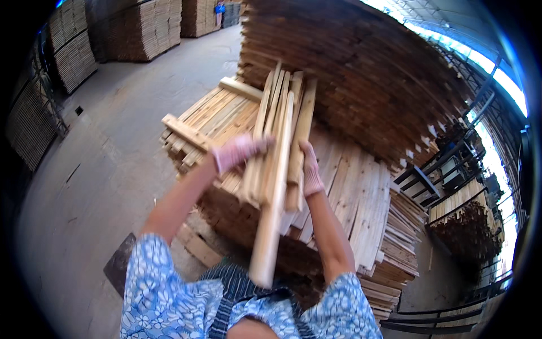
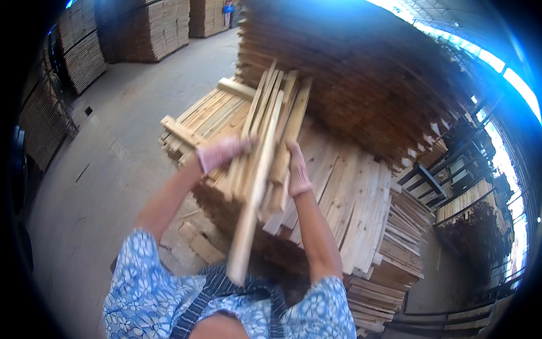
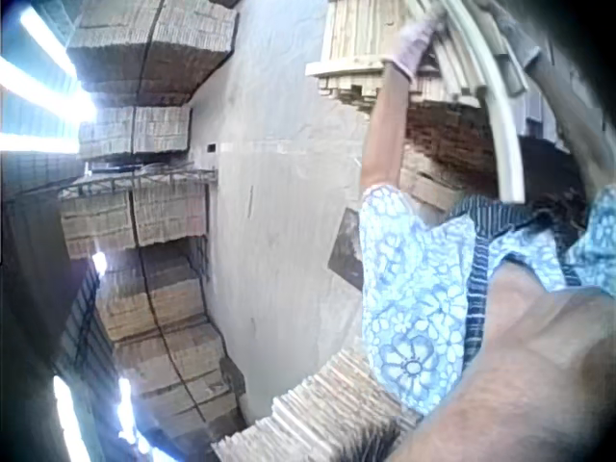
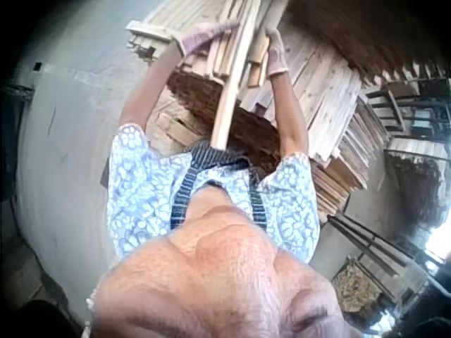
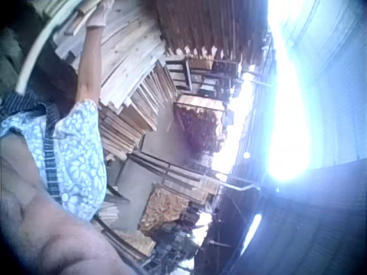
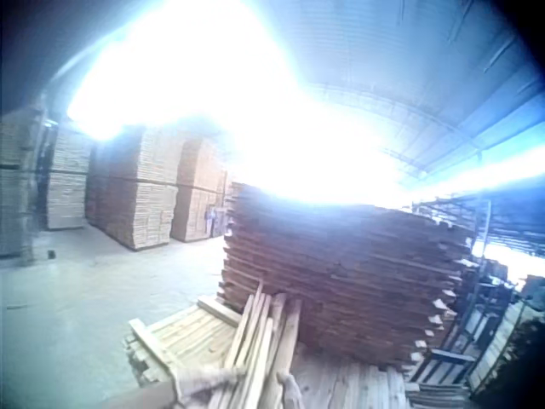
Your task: The person repeatedly picks up stacks of wooden planks from a pile and places them onto a metal rack. The person wears pink gloves and a blue floral shirt while performing this repetitive task in a warehouse setting.
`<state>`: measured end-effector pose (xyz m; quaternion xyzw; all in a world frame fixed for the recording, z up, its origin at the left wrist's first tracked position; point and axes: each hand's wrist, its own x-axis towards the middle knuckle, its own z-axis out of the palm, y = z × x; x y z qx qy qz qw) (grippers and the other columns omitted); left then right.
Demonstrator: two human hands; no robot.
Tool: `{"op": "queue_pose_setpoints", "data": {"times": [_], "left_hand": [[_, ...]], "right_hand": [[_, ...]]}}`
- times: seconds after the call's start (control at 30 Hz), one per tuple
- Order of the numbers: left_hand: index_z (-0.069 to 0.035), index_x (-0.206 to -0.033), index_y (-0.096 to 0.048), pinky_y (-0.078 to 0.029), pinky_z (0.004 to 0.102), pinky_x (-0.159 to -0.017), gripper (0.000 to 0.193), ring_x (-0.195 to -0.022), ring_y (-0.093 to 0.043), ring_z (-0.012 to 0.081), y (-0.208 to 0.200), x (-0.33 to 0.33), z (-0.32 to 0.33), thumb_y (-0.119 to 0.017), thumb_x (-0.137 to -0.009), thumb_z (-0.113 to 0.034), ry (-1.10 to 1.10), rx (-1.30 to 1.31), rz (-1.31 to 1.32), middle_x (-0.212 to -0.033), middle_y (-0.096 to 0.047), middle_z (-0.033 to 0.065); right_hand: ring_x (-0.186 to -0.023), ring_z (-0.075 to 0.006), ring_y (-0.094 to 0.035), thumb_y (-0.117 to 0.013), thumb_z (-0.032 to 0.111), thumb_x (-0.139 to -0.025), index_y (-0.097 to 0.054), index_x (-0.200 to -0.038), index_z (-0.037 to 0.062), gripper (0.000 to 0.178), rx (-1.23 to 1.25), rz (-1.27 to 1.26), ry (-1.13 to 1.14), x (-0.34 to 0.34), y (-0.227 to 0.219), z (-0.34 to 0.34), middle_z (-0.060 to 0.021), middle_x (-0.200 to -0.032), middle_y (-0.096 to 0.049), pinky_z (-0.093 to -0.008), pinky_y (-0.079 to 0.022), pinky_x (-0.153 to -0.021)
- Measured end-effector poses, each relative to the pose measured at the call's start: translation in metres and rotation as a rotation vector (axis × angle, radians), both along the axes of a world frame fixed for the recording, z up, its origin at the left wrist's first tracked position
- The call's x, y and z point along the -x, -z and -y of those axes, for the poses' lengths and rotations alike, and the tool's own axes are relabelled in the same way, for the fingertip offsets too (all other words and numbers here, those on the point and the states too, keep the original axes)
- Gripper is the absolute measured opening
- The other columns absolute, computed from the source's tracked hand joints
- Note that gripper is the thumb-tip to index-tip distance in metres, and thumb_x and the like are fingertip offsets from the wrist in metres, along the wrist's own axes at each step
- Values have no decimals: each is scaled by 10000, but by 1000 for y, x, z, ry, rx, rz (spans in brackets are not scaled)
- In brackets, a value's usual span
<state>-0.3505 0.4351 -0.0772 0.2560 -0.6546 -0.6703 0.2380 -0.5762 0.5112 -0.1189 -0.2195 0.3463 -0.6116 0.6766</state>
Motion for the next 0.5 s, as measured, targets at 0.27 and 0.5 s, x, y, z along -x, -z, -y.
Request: {"op": "queue_pose_setpoints", "data": {"times": [0.27,0.5], "left_hand": [[-105,-1587,-253,-367,631,-1103,1050,-1469,-298,434,-8,-51,43,-704,-777,-597,-191,590,1237,-1562,-338,257],[10,-1420,-391,-441,558,-1041,784,-1313,-471,434,80,-63,91,-660,-843,-446,-301,1129,1035,-1388,-485,306]], "right_hand": [[-737,-279,-665,-683,-4,-796,-385,-1326,19,608,-131,-418,197,-50,46,76,-170,-955,-623,-423,-621,-647],[-743,-199,-618,-658,-35,-842,-375,-1434,31,659,-86,-483,216,-4,-38,-84,-94,-903,-571,-366,-579,-638]]}}
